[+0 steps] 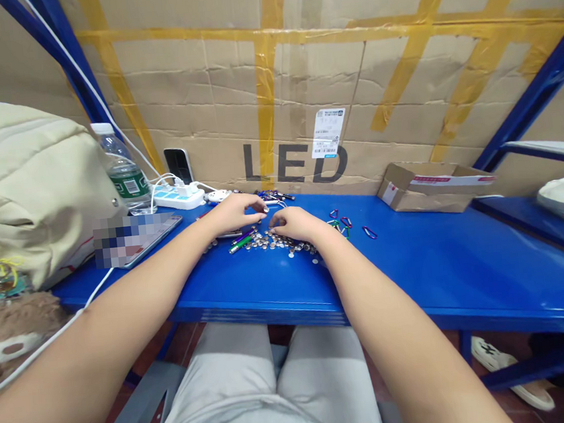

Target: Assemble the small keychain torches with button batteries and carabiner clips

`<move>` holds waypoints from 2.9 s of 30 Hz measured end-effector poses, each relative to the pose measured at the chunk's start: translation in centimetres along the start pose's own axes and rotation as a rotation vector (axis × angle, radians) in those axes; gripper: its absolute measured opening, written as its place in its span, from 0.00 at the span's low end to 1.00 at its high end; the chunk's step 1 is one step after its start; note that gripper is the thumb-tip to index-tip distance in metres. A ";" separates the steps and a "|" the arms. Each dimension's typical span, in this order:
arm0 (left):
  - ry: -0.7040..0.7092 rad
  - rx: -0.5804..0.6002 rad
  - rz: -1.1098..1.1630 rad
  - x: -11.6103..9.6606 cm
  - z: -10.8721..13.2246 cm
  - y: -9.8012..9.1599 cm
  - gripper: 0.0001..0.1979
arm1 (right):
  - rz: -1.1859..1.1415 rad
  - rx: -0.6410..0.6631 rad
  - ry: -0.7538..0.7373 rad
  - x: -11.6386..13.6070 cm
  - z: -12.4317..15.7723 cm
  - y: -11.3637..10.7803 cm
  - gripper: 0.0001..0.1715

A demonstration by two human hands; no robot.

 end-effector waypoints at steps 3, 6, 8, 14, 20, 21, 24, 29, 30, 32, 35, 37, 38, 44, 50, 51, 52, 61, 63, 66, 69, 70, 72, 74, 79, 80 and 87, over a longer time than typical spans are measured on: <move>-0.005 0.006 0.007 0.0 0.0 0.0 0.10 | -0.042 0.013 -0.034 0.1 -0.3 0.3 0.09; -0.013 0.009 0.019 0.0 0.0 0.1 0.10 | -0.042 0.022 0.019 0.3 -0.3 0.3 0.08; -0.021 0.007 0.023 0.0 0.0 0.1 0.10 | -0.040 0.018 0.069 0.5 -0.3 0.3 0.06; -0.027 0.011 0.052 0.1 0.2 0.3 0.10 | -0.040 -0.111 0.054 0.4 -0.2 -0.7 0.05; -0.077 -0.002 0.163 -0.3 0.4 0.1 0.10 | -0.170 -0.534 -0.023 0.9 0.1 -2.5 0.08; -0.083 -0.006 0.192 -0.4 0.4 0.1 0.10 | -0.186 -0.545 -0.051 1.1 0.1 -2.5 0.07; -0.089 -0.009 0.294 -0.6 0.4 0.3 0.10 | -0.212 -0.537 -0.099 1.5 0.1 -2.3 0.07; -0.108 -0.002 0.365 -0.4 0.2 0.7 0.11 | -0.175 -0.522 -0.177 1.7 0.3 -2.4 0.07; -0.114 -0.005 0.362 -0.3 0.2 0.7 0.11 | -0.161 -0.516 -0.192 1.7 0.4 -2.5 0.07; -0.122 -0.006 0.365 -0.1 0.1 0.7 0.12 | -0.136 -0.506 -0.204 1.6 0.5 -2.7 0.08; -0.121 -0.006 0.376 0.0 0.1 0.7 0.11 | -0.106 -0.484 -0.216 1.7 0.7 -2.8 0.09; -0.118 -0.006 0.374 -0.1 0.1 0.6 0.11 | -0.092 -0.464 -0.229 1.9 0.8 -2.8 0.09; -0.118 -0.007 0.373 -0.1 0.1 0.5 0.11 | -0.088 -0.456 -0.233 2.0 0.9 -2.8 0.09; -0.121 -0.028 0.325 0.1 0.0 0.4 0.10 | -0.077 -0.510 -0.165 1.5 1.0 -3.6 0.12; -0.146 -0.093 0.236 0.7 0.1 0.1 0.13 | 0.109 -0.528 0.215 -2.2 1.7 -5.5 0.13; -0.156 -0.097 0.240 0.8 0.1 0.0 0.14 | 0.147 -0.435 0.290 -2.8 1.8 -5.6 0.13; -0.165 -0.095 0.246 0.8 0.1 -0.1 0.14 | 0.175 -0.327 0.350 -3.2 2.0 -5.5 0.12; -0.164 -0.115 0.259 0.9 0.0 -0.2 0.10 | 0.213 0.155 0.542 -4.1 4.1 -5.9 0.14; -0.184 -0.123 0.255 1.1 0.0 -0.2 0.11 | 0.202 0.212 0.515 -4.2 4.4 -6.0 0.15; -0.198 -0.105 0.251 1.1 0.1 -0.1 0.12 | 0.142 0.277 0.416 -4.0 4.5 -5.9 0.15; -0.193 -0.082 0.238 0.9 0.1 -0.1 0.13 | 0.110 0.337 0.367 -3.6 4.3 -5.3 0.14; -0.192 -0.080 0.234 0.8 0.1 -0.1 0.12 | 0.116 0.339 0.366 -3.5 4.2 -5.1 0.13; -0.188 -0.074 0.228 0.7 0.1 -0.2 0.12 | 0.137 0.315 0.371 -3.4 3.9 -4.7 0.11; -0.183 -0.066 0.222 0.7 0.1 -0.1 0.11 | 0.145 0.271 0.367 -3.2 3.6 -4.5 0.08; -0.174 -0.068 0.212 0.8 0.1 0.0 0.12 | -0.024 0.039 0.277 -2.2 2.7 -4.4 0.07; -0.180 -0.064 0.226 0.7 0.1 0.2 0.13 | -0.092 -0.020 0.249 -1.8 2.5 -4.5 0.08; -0.246 0.016 0.449 -0.2 0.0 1.0 0.13 | -0.402 -0.267 0.078 0.3 1.2 -3.6 0.09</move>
Point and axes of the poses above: each hand's wrist, its own z-axis away from the middle knuckle, its own y-axis out of the palm, x = y × z, the point moved 3 cm from there along -z, towards the middle knuckle, and after that the axes turned 2 degrees about -x, right-handed, at the moved point
